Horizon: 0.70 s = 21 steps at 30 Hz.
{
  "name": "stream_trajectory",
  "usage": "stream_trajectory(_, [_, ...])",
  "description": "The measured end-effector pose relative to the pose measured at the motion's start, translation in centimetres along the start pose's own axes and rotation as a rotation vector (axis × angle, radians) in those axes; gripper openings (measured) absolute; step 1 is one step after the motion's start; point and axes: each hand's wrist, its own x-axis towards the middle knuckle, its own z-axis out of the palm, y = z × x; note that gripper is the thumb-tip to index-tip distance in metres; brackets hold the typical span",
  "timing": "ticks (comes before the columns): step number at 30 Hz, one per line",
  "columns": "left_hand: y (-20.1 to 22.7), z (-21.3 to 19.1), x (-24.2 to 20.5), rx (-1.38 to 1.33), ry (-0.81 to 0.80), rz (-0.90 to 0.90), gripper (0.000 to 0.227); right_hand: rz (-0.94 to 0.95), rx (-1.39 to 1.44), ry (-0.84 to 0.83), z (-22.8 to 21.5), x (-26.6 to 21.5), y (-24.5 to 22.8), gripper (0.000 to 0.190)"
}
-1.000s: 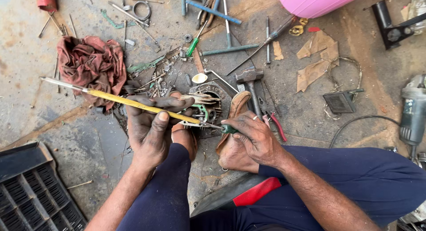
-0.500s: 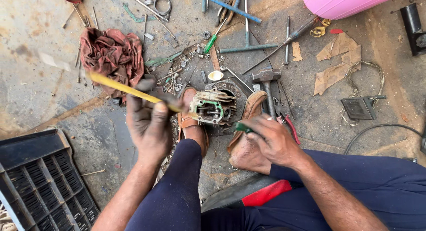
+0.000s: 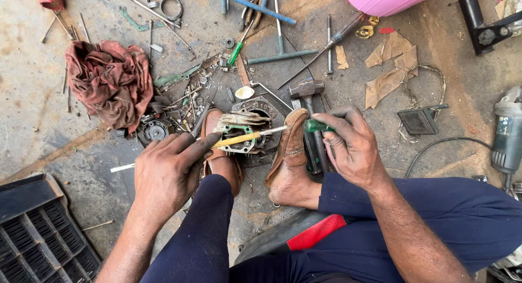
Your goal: The person sits on the floor and works on a metal engine cylinder head. They use a screwdriver to pry and remove a gasket, then use pliers to pull out a small metal ring. Finally, they use a wrench to tighten a bolt on the cylinder head.
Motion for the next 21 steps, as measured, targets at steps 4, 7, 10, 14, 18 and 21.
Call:
stream_trajectory(4, [0.16, 0.58, 0.15, 0.034, -0.060, 0.028, 0.055, -0.084, -0.040, -0.047, 0.19, 0.16, 0.11, 0.031])
stream_trajectory(7, [0.34, 0.58, 0.20, 0.028, -0.078, 0.032, 0.057, -0.099, -0.085, -0.058, -0.10, 0.24, -0.09, 0.035])
stream_trajectory(10, [0.44, 0.61, 0.08, 0.013, -0.094, 0.018, 0.056, -0.132, -0.112, -0.062, -0.34, 0.34, -0.28, 0.040])
stream_trajectory(14, [0.40, 0.76, 0.01, -0.021, -0.085, 0.012, 0.050, -0.153, -0.116, -0.062, -0.41, 0.45, -0.36, 0.045])
stream_trajectory(18, [0.43, 0.74, 0.13, -0.033, -0.092, 0.016, 0.048, -0.174, -0.076, -0.059, -0.56, 0.46, -0.08, 0.047])
stream_trajectory(21, [0.50, 0.66, 0.18, -0.051, -0.080, 0.023, 0.051, -0.138, -0.032, -0.075, -0.60, 0.36, 0.07, 0.045])
